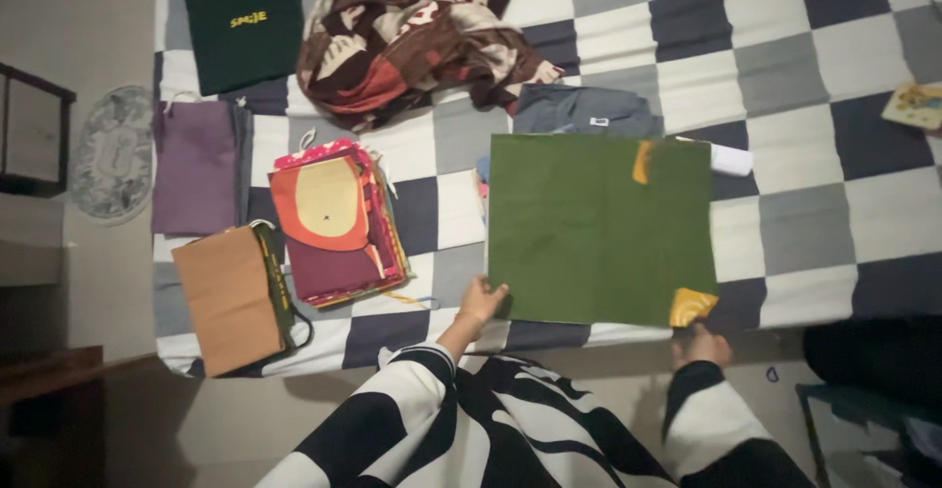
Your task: The person folds several pieces of fabric and clothing on a bed and stacks them into piles.
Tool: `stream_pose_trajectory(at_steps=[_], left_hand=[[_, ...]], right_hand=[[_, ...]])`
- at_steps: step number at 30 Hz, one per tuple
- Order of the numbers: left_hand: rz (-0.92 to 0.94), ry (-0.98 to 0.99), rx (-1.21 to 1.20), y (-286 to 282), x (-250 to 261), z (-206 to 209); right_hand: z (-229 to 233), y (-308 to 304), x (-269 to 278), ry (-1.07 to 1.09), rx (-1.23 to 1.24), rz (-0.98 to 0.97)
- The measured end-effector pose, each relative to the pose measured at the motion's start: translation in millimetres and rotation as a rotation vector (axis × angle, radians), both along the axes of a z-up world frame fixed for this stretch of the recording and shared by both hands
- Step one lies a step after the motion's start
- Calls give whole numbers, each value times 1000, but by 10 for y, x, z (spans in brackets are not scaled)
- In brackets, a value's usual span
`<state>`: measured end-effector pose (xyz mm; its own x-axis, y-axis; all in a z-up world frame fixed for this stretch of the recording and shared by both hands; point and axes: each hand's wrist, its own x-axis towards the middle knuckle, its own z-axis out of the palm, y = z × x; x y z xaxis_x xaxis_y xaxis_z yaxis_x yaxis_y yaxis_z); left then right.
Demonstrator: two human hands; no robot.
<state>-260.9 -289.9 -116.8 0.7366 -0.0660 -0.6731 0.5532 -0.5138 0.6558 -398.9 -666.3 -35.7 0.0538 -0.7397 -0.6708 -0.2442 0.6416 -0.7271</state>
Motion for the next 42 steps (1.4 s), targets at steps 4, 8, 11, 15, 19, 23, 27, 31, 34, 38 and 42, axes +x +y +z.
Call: stream_pose_trajectory(at_steps=[4,8,11,15,19,23,27,31,34,38,42], left_hand=[[106,30,67,-104,42,-28],[171,62,88,-222,103,-14],[150,-35,106,-213,153,17],[11,219,-186,-256,197,133],[20,85,-371,-232,92,322],[52,21,-468,154,7,344],[133,-31,-299,741,-81,430],[169,14,-369,1143,-237,351],[220,66,-366,1171,-307,257],[190,25,-291,1114,-290,211],[78,17,-102,1125,-204,204]], right_hand=[[-240,348,-45,6,25,105],[-399,819,-8,-56,166,334],[-480,1167,48,-105,262,499],[-512,1396,103,-38,331,659],[-509,1250,175,146,-19,743],[-402,899,230,360,-722,890],[-302,757,320,336,-535,1039],[-343,919,423,235,-359,1181],[-380,1028,510,329,-337,1257],[-422,1058,615,477,-511,1164],[-482,992,742,426,-519,1199]])
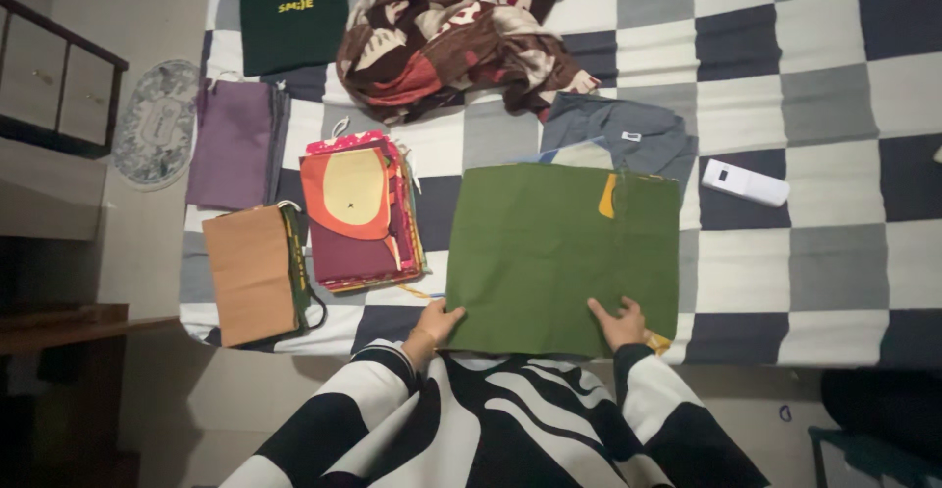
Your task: The person folds several pieces of fabric and clothing on a bed and stacks them into piles.
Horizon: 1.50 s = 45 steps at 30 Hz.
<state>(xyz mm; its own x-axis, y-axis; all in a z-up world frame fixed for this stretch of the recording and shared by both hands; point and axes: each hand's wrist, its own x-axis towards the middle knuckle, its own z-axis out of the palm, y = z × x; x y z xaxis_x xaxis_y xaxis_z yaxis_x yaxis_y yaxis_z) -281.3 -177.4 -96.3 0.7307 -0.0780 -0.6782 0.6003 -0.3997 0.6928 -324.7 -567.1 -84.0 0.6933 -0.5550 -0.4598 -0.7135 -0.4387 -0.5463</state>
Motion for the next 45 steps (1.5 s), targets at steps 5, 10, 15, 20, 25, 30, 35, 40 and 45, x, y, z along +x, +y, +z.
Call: stream_pose_trajectory(at_steps=[5,10,15,20,25,30,35,40,45], left_hand=[[-26,3,-11,43,18,28],[42,122,-31,46,7,55],[-65,40,120,19,41,76],[-109,-74,350,-59,76,65],[-12,-92,277,-16,50,64],[3,-82,281,10,41,66],[29,-84,258,22,14,50],[-24,-558,389,-131,36,108],[12,-401,-3,-604,212,509]], right_hand=[[-16,-167,46,59,236,-103],[-79,-207,71,-73,419,-81],[-95,-145,88,-95,380,-140],[231,-13,117,61,-89,56],[394,154,255,102,-366,219],[-14,-37,282,-98,-699,288],[-82,-619,279,-224,-269,52],[182,-1334,7,-352,-305,-114],[522,-1198,-164,-461,-354,-43]])
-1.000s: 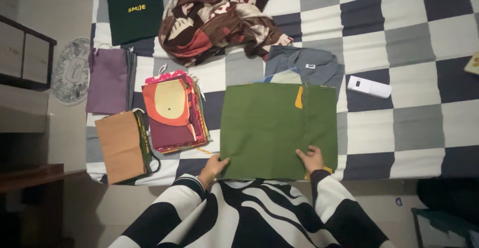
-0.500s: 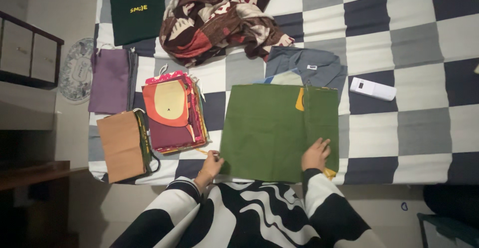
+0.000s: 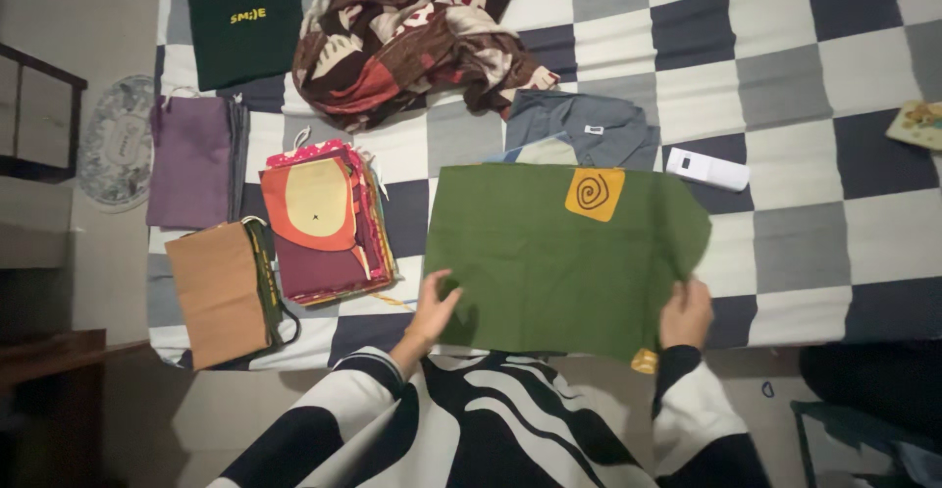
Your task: The person folds several pieces of fabric and clothing on a bed and stacks them into piles.
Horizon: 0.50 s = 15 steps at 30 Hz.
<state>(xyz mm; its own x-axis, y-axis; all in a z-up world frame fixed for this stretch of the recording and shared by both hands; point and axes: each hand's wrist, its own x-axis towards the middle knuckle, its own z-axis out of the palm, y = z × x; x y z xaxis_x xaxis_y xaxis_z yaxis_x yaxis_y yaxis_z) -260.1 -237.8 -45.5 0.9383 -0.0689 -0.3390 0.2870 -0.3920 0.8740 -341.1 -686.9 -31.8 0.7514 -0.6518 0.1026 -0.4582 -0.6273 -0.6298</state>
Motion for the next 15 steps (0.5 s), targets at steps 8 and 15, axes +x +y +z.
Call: stream_pose_trajectory(at_steps=[8,15], left_hand=[[-109,473,-552,-683,456,566],[8,455,-592,-686,573,376]], right_hand=[[856,1937,585,95,224,454],[847,2508,692,80,284,597]])
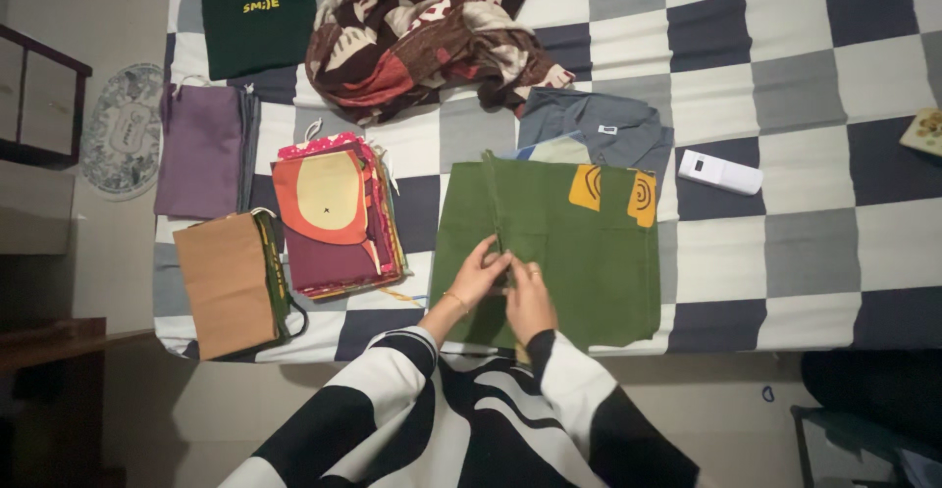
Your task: The person folds several pieces of fabric and clothing on a bed and stacks them into piles.
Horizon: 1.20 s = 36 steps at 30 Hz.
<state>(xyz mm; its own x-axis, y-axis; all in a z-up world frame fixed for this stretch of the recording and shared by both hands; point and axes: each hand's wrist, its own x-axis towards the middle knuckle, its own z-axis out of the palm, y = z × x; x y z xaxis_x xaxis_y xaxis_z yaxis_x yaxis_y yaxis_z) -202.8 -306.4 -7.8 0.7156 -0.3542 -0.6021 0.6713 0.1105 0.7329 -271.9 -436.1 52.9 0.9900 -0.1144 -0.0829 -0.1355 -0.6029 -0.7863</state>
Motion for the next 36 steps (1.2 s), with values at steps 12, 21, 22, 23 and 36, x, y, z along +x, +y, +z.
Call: stream_pose_trajectory(at_steps=[12,21,22,23,36], left_hand=[[-89,80,76,97,-139,-361],[111,-48,-206,957,-170,-950],[123,-69,-228,945,-157,-895],[123,-69,-227,911,-116,-822],[-161,-345,724,493,-70,-853]], right_hand=[[-141,-780,-160,24,57,-314],[102,-594,-349,441,648,82],[-100,-925,-241,393,770,-44],[-294,-1303,-250,283,660,-137],[-1400,-2641,-343,297,143,-787]])
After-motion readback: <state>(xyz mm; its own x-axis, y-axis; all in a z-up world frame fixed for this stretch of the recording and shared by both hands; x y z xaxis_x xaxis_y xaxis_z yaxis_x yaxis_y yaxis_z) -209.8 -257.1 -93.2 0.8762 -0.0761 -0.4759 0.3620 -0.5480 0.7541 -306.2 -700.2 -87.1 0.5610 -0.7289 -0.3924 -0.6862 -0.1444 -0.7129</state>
